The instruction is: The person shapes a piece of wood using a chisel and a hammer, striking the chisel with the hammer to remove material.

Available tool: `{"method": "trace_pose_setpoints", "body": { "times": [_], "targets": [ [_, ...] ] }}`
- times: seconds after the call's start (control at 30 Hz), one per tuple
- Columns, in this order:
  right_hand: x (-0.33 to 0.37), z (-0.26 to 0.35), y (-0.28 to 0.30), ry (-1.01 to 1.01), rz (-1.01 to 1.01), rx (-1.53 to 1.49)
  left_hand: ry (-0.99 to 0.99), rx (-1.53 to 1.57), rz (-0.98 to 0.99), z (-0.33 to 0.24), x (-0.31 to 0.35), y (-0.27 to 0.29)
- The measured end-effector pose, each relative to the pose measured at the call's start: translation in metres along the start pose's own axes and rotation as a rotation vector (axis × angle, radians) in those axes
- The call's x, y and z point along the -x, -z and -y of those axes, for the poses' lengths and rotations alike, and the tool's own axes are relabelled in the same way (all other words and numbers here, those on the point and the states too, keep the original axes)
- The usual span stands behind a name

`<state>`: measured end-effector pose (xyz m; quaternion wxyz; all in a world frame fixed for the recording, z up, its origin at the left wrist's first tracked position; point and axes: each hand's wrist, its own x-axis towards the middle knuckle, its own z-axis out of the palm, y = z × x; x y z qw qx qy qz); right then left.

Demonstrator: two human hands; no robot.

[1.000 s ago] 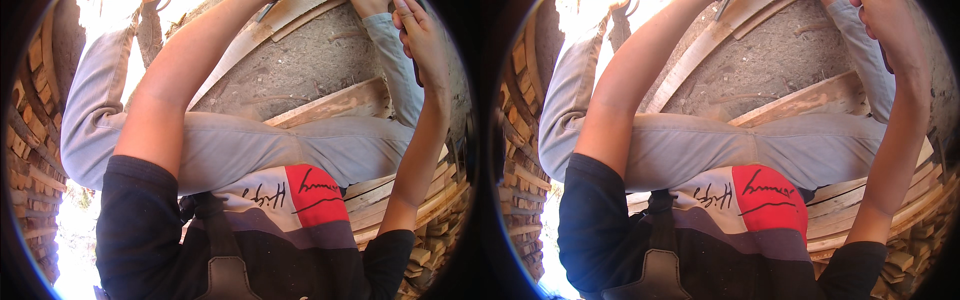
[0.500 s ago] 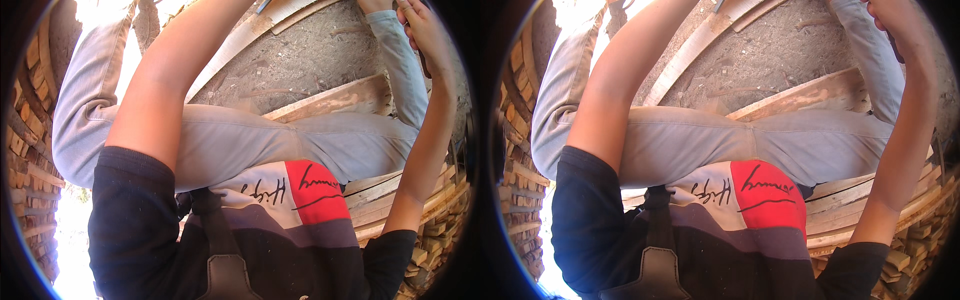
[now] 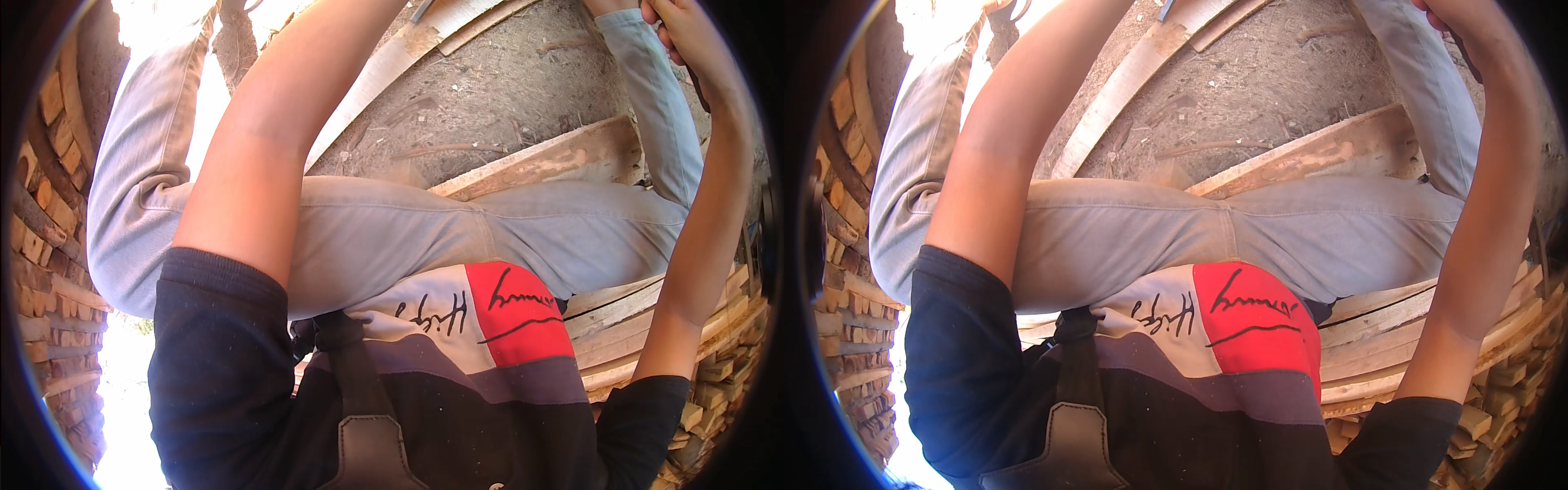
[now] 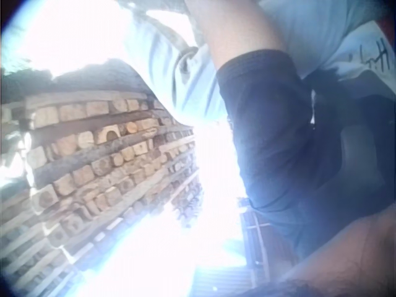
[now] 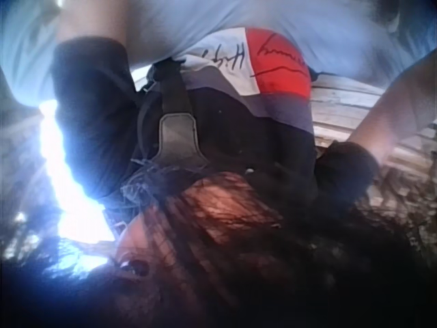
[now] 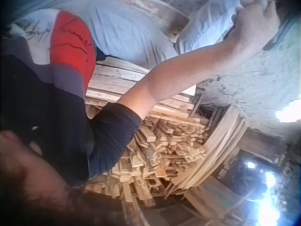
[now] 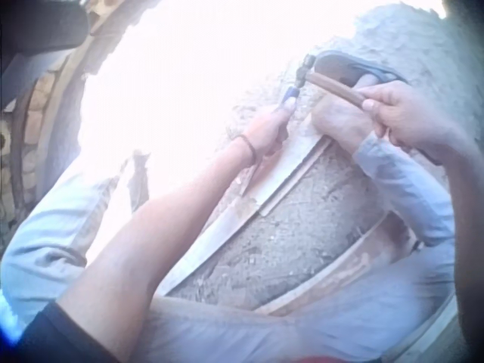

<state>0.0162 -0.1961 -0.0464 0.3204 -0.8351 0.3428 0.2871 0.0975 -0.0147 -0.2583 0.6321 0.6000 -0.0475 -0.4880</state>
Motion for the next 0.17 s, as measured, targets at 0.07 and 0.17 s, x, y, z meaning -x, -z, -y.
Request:
{"method": "trace_pose_setpoints", "body": {
  "times": [0.07,0.17],
  "targets": [
    [-0.001,-0.009,0.005,0.101,0.016,-0.224,-0.016,-0.016,-0.005,0.001,-0.004,-0.001],
    [-0.024,-0.026,-0.006,0.182,0.049,0.09,-0.025,-0.067,-0.009,0.006,-0.004,0.0]
  ]
}}
